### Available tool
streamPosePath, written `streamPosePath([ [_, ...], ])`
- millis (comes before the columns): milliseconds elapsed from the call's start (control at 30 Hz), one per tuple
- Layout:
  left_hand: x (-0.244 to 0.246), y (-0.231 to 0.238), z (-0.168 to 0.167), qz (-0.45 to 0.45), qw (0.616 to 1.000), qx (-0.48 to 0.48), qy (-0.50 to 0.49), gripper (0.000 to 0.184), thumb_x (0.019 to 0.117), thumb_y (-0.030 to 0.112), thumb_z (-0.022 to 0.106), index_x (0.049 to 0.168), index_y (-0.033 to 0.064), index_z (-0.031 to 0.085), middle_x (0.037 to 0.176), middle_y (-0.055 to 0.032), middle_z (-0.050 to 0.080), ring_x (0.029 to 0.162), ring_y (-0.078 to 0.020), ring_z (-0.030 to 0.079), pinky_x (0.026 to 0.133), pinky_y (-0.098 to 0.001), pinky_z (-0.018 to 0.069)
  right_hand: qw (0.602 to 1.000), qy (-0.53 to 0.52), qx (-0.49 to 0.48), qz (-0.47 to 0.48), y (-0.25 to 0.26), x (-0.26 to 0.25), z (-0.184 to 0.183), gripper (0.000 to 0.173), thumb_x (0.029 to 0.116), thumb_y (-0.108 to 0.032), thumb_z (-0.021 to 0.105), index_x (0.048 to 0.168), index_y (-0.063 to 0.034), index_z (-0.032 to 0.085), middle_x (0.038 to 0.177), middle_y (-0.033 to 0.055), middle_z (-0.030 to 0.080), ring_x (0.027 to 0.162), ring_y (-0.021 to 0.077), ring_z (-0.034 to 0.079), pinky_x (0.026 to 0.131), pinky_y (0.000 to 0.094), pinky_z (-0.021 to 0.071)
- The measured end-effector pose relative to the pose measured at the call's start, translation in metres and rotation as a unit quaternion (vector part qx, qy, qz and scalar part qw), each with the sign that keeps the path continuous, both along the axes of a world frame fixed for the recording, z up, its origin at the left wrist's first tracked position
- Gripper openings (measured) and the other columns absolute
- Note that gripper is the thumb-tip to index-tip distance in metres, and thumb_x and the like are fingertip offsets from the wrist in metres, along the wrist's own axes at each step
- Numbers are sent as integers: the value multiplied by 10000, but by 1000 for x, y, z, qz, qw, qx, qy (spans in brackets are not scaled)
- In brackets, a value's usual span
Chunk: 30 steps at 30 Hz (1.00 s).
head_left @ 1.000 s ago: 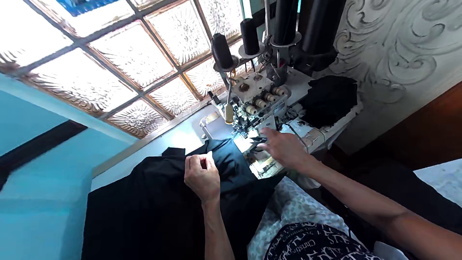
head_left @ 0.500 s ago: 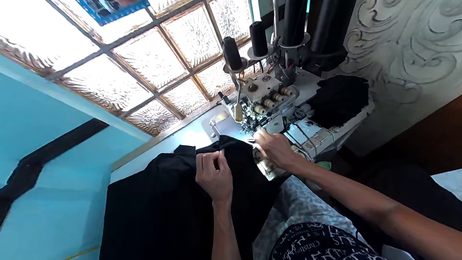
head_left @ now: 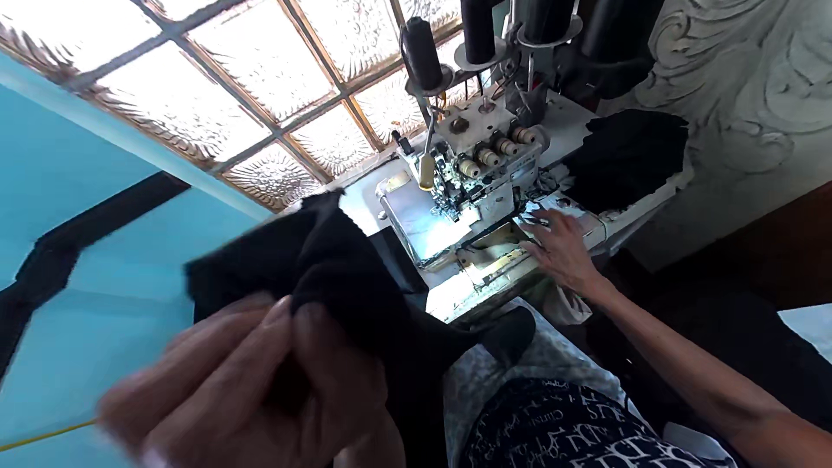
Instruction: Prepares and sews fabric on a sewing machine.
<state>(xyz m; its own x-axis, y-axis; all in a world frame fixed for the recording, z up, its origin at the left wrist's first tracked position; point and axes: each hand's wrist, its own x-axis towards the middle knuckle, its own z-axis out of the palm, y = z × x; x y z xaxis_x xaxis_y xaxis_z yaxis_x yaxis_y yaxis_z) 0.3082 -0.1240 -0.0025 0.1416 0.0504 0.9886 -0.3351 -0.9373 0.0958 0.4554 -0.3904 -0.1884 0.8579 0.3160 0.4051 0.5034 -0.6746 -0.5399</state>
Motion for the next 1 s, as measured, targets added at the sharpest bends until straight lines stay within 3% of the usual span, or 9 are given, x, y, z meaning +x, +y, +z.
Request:
streamPosePath([
  [133,-18,-15,18,-7,998,16,52,142,951,24,577,834,-57,574,781,-108,597,788,-169,612,755,-297,515,919,137,167,329,49,-68,62,617,922,-410,697,1388,-17,601,1521,176,500,1379,283,515,1116,472,460],
  [233,-15,-18,31,-38,979,-148,133,71,967,-8,597,919,-35,642,868,-39,688,869,-34,655,822,-164,519,859,142,154,467,75,-89,58,194,889,-93,676,1038,20,727,1275,210,679,1229,359,621,1066,531,438],
  [333,72,76,18,71,988,135,-26,201,1023,72,591,1012,-98,698,983,-226,703,986,-299,676,874,-394,521,779,317,210,499,81,-91,38,160,980,4,505,1003,54,655,1048,99,705,979,112,651,882,287,512],
  [400,115,96,8,156,975,148,57,297,1063,151,534,1018,-93,698,1002,-300,698,980,-441,682,861,-520,525,730,453,270,435,79,-94,21,150,1044,-46,418,1032,1,561,937,2,693,860,14,657,819,224,540],
  [500,126,115,-32,168,866,58,467,326,1059,102,481,1241,-136,606,1306,-394,558,1226,-595,533,986,-723,423,778,501,216,311,70,-99,-3,208,1067,-89,442,1128,45,588,960,81,701,847,74,659,821,277,534],
  [567,117,131,-68,130,821,10,556,297,1019,72,573,1236,-121,638,1377,-363,544,1281,-570,510,1029,-727,395,814,483,147,286,61,-99,-9,239,1069,-98,455,1171,53,610,1048,134,709,918,124,675,875,319,534],
  [667,68,140,-113,108,846,-1,522,239,1018,94,596,1182,-59,679,1329,-261,618,1238,-460,588,1044,-633,449,845,451,95,271,54,-95,-7,244,1069,-107,462,1175,36,629,1061,150,717,948,172,696,889,360,540],
  [833,-6,130,-119,97,888,-73,444,155,983,25,634,1062,-89,704,1088,-257,695,915,-360,703,829,-525,570,916,291,51,271,72,-93,7,248,1039,-95,487,1148,25,675,991,173,733,905,282,717,855,464,556],
  [1000,-57,103,-127,-12,852,-185,491,165,954,47,645,1037,-84,704,1005,-171,719,773,-148,711,732,-305,611,963,21,18,269,125,-110,11,218,977,-193,626,1003,3,717,845,147,718,753,309,720,664,477,572],
])
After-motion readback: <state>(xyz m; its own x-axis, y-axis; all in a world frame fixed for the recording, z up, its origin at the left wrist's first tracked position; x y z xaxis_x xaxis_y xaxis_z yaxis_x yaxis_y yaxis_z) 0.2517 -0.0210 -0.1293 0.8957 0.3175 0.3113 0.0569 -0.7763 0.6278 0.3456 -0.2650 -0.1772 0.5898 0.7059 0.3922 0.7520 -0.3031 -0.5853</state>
